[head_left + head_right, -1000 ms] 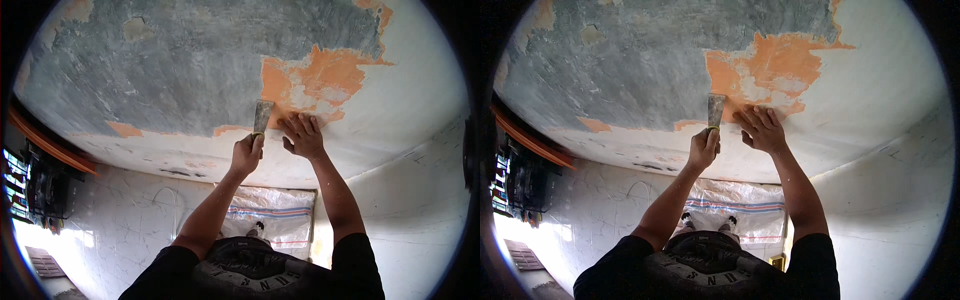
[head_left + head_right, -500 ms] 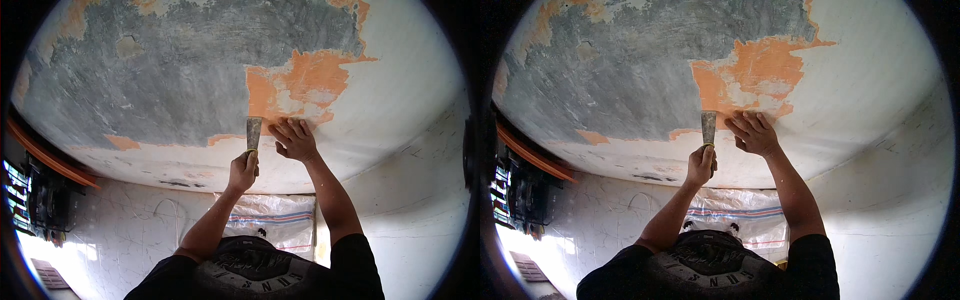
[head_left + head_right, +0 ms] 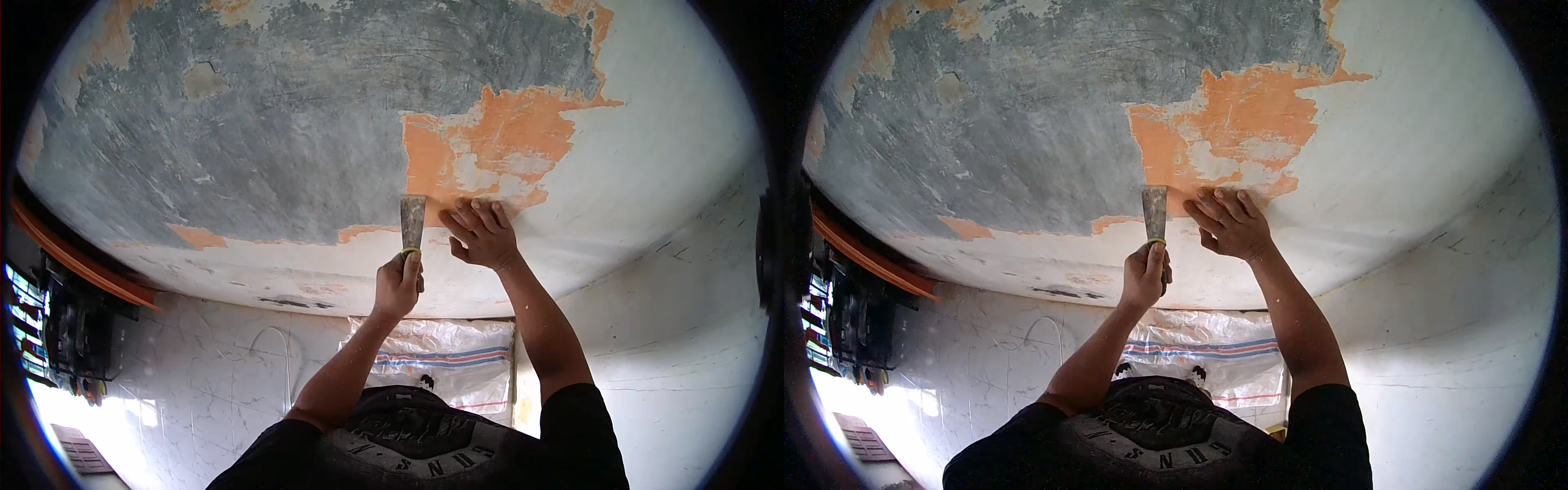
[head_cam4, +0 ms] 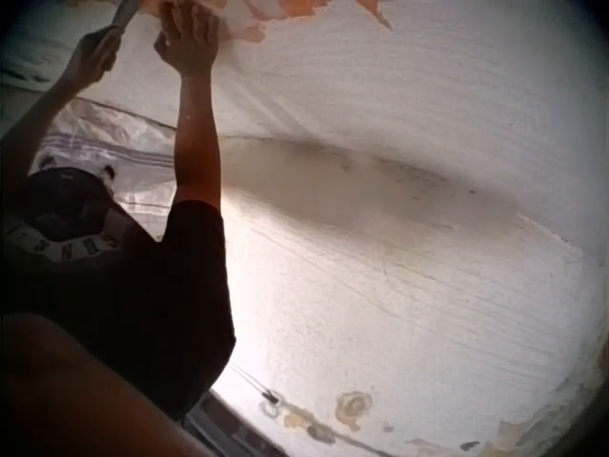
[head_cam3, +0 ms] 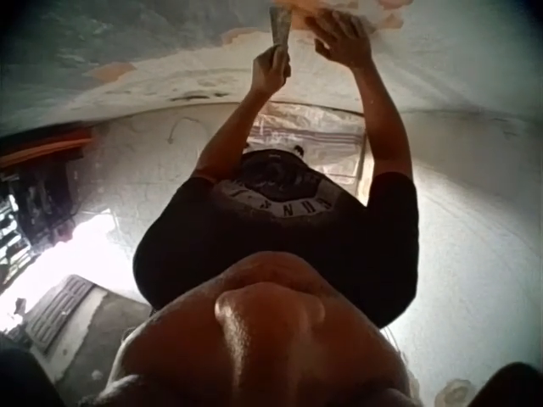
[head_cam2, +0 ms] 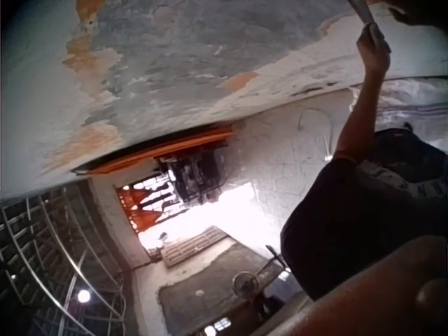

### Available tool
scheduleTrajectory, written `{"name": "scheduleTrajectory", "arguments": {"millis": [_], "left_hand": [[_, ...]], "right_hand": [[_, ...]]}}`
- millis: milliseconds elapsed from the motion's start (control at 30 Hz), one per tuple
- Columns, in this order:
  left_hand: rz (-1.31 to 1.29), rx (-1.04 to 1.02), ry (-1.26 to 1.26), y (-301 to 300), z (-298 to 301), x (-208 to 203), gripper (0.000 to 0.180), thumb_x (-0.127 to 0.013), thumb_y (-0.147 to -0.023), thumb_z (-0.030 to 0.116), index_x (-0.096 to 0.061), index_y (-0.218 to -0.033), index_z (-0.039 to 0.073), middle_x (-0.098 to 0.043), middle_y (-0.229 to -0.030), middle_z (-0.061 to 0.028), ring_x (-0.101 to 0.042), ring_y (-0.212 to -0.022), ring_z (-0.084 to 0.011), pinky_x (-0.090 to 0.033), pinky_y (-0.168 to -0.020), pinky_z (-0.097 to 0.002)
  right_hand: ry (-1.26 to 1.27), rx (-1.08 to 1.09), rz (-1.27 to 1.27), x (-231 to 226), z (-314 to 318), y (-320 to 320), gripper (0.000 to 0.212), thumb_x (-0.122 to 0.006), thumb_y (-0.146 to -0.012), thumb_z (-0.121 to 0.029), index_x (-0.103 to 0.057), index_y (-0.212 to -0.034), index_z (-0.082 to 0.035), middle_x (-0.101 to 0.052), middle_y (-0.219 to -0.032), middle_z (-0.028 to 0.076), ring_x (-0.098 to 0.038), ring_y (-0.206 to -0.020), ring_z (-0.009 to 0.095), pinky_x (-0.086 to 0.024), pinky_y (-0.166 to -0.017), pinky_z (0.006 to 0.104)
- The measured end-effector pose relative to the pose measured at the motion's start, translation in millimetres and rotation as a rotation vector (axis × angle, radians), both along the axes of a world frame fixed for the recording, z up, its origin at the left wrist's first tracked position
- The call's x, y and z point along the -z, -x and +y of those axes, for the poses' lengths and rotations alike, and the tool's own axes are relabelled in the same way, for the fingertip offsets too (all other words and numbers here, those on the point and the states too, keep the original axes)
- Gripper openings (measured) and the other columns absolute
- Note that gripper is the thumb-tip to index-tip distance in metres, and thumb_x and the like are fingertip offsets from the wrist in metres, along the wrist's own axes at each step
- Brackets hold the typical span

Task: The person is using a scraper to remove old paint and plaster from a damaged wall.

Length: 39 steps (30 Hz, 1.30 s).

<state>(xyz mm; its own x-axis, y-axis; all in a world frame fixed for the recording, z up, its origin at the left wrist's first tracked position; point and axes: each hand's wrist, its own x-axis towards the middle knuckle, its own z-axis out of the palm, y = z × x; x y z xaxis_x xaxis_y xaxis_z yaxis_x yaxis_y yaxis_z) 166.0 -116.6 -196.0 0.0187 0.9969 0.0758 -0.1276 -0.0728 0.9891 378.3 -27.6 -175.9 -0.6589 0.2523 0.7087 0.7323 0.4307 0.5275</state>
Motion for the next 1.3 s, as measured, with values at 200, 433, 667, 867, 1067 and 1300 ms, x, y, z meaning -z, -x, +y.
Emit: {"name": "scheduleTrajectory", "arguments": {"millis": [200, 433, 667, 867, 1067, 1300], "left_hand": [[-0.067, -0.047, 0.023, -7.2, -9.8, 40.9, 0.038, -0.048, -0.105, 0.029, -0.054, -0.079, 0.002, -0.049, -0.058, -0.0007, -0.049, -0.047, -0.0086, -0.040, -0.045, -0.0266], [-0.091, -0.029, 0.129, -12.2, -22.9, 54.9, 0.040, -0.049, -0.104, 0.033, -0.054, -0.078, 0.002, -0.050, -0.058, -0.0006, -0.051, -0.046, -0.0088, -0.040, -0.044, -0.0272], [0.016, -0.028, 0.142, -2.6, -21.5, 55.4, 0.041, -0.050, -0.103, 0.034, -0.055, -0.079, 0.001, -0.051, -0.057, -0.0015, -0.051, -0.045, -0.0099, -0.040, -0.043, -0.0287], [0.036, -0.008, 0.100, -0.8, -11.4, 55.9, 0.040, -0.046, -0.105, 0.033, -0.051, -0.079, 0.004, -0.047, -0.058, 0.0001, -0.048, -0.045, -0.0093, -0.041, -0.045, -0.0259], [-0.082, -0.015, -0.034, -6.5, 9.8, 14.9, 0.037, -0.051, -0.103, 0.029, -0.056, -0.081, 0.000, -0.052, -0.059, -0.0016, -0.051, -0.049, -0.0081, -0.041, -0.046, -0.0269], [-0.051, -0.023, 0.082, -1.4, -14.3, 63.8, 0.034, -0.048, -0.105, 0.028, -0.054, -0.084, 0.003, -0.049, -0.063, 0.0008, -0.049, -0.049, -0.0079, -0.043, -0.047, -0.0262]], "right_hand": [[0.015, -0.016, 0.014, -3.0, 1.6, 2.7, 0.054, -0.048, -0.090, -0.034, -0.050, -0.143, -0.029, -0.040, -0.154, -0.001, -0.024, -0.147, 0.020, -0.009, -0.123, 0.0456], [0.011, -0.024, 0.019, 0.4, 1.4, 2.6, 0.055, -0.048, -0.089, -0.033, -0.049, -0.144, -0.030, -0.040, -0.154, -0.002, -0.024, -0.147, 0.020, -0.008, -0.123, 0.0457], [0.016, -0.019, 0.030, 0.5, 2.0, 1.3, 0.054, -0.048, -0.090, -0.034, -0.050, -0.144, -0.030, -0.041, -0.153, -0.003, -0.026, -0.147, 0.020, -0.009, -0.123, 0.0455], [0.036, -0.029, 0.023, -1.2, 3.1, 4.8, 0.055, -0.050, -0.089, -0.036, -0.050, -0.143, -0.030, -0.039, -0.154, -0.001, -0.025, -0.147, 0.021, -0.010, -0.122, 0.0459], [0.065, -0.007, -0.003, -2.1, -2.1, -3.9, 0.058, -0.054, -0.086, -0.036, -0.049, -0.144, -0.029, -0.036, -0.156, 0.000, -0.021, -0.149, 0.023, -0.011, -0.122, 0.0460], [0.119, 0.006, 0.007, -6.4, -7.2, 6.6, 0.057, -0.051, -0.087, -0.033, -0.048, -0.144, -0.030, -0.037, -0.155, -0.002, -0.023, -0.148, 0.021, -0.010, -0.123, 0.0451]]}}
